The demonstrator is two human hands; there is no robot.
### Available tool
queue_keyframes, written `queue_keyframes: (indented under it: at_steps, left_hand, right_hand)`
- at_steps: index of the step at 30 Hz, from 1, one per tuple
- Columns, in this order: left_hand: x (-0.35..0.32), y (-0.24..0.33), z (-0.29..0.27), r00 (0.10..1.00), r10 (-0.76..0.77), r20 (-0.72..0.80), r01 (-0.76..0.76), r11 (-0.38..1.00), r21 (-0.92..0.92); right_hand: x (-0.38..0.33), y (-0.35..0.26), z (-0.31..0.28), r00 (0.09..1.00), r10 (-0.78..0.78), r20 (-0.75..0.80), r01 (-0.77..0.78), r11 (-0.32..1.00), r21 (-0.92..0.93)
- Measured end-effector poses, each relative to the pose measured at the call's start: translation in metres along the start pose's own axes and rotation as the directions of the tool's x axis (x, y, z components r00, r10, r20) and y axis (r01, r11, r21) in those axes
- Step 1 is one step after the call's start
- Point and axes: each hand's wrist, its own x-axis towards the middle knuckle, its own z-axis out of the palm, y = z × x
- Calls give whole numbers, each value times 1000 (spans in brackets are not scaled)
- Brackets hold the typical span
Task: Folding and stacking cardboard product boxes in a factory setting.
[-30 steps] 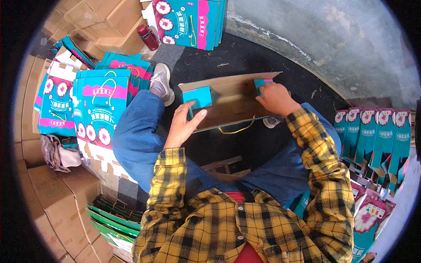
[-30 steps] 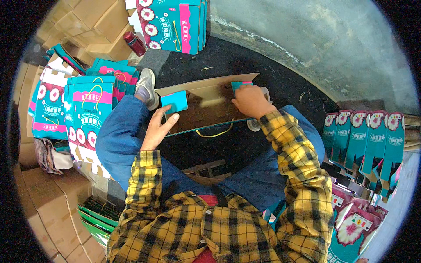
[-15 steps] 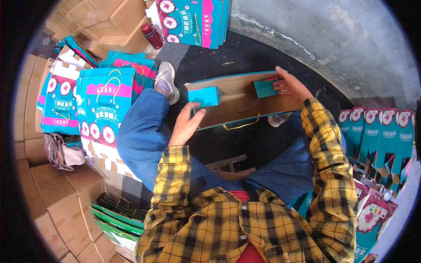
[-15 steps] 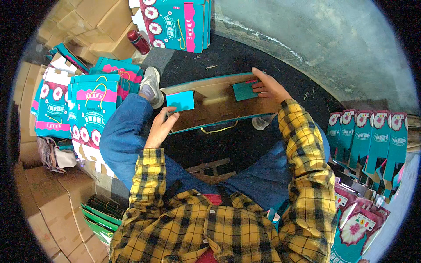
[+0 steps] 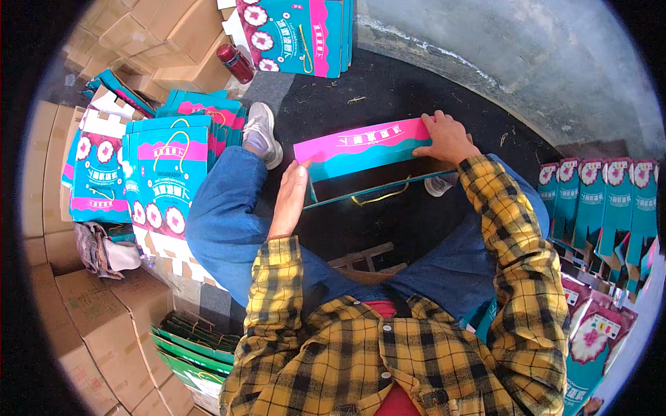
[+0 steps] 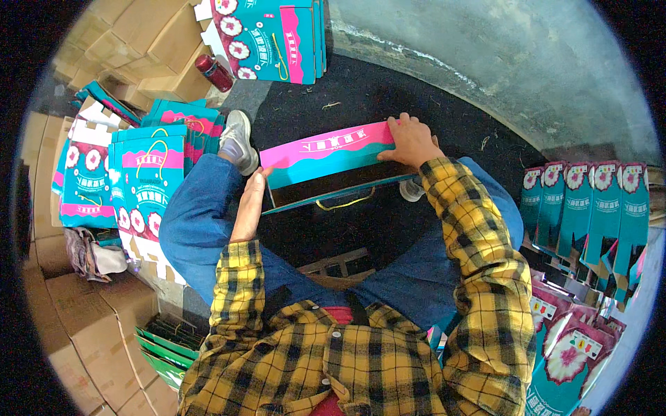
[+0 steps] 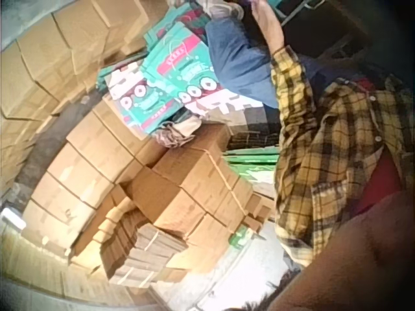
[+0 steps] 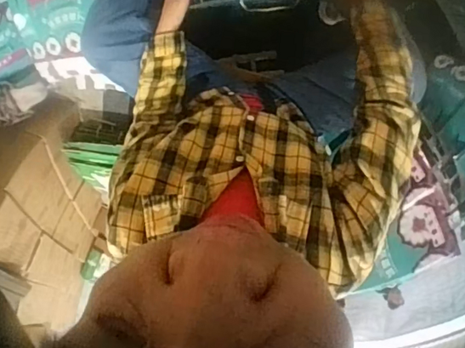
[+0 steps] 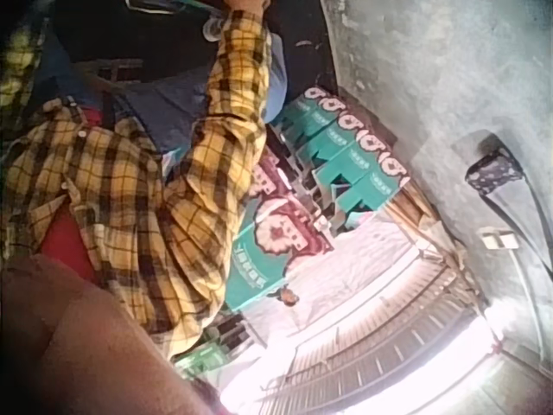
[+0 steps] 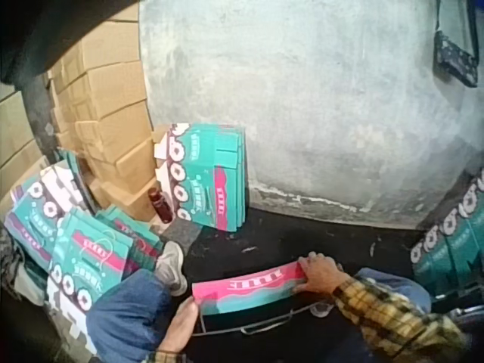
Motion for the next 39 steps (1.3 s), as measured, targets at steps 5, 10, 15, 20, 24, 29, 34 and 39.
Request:
queue_keyframes:
  at_steps: [5, 10, 15, 20, 24, 29, 34, 39]
  left_hand:
    - [6, -26, 7, 992, -100, 82, 111, 982, -151]
    - [17, -49, 7, 977, -121, 173, 94, 983, 159]
    - [16, -45, 7, 978, -117, 173, 83, 977, 196]
    - [17, -56, 3, 973, -146, 178, 126, 985, 117]
    - [18, -51, 8, 985, -111, 135, 80, 973, 217]
    - [16, -49, 7, 967, -199, 159, 223, 964, -147]
    - [7, -29, 9, 861, -499, 94, 495, 784, -375]
    - [15, -52, 28, 979, -198, 55, 197, 980, 16]
  right_hand:
    - [6, -5, 12, 999, 29, 36, -29, 999, -21]
    - [1, 5, 0, 997, -47, -56, 42, 996, -84]
    - [-13, 45, -23, 958, 175, 226, -251, 893, 374]
    - [-32, 19, -16, 848, -333, 411, 32, 808, 588]
    - [-38, 34, 4, 848, -381, 369, 182, 862, 473]
    - [-24, 41, 4, 873, -305, 380, 34, 817, 576]
    - [-8, 33, 28, 999, 28, 45, -44, 913, 405]
    - [11, 60, 69, 925, 202, 322, -348, 792, 501]
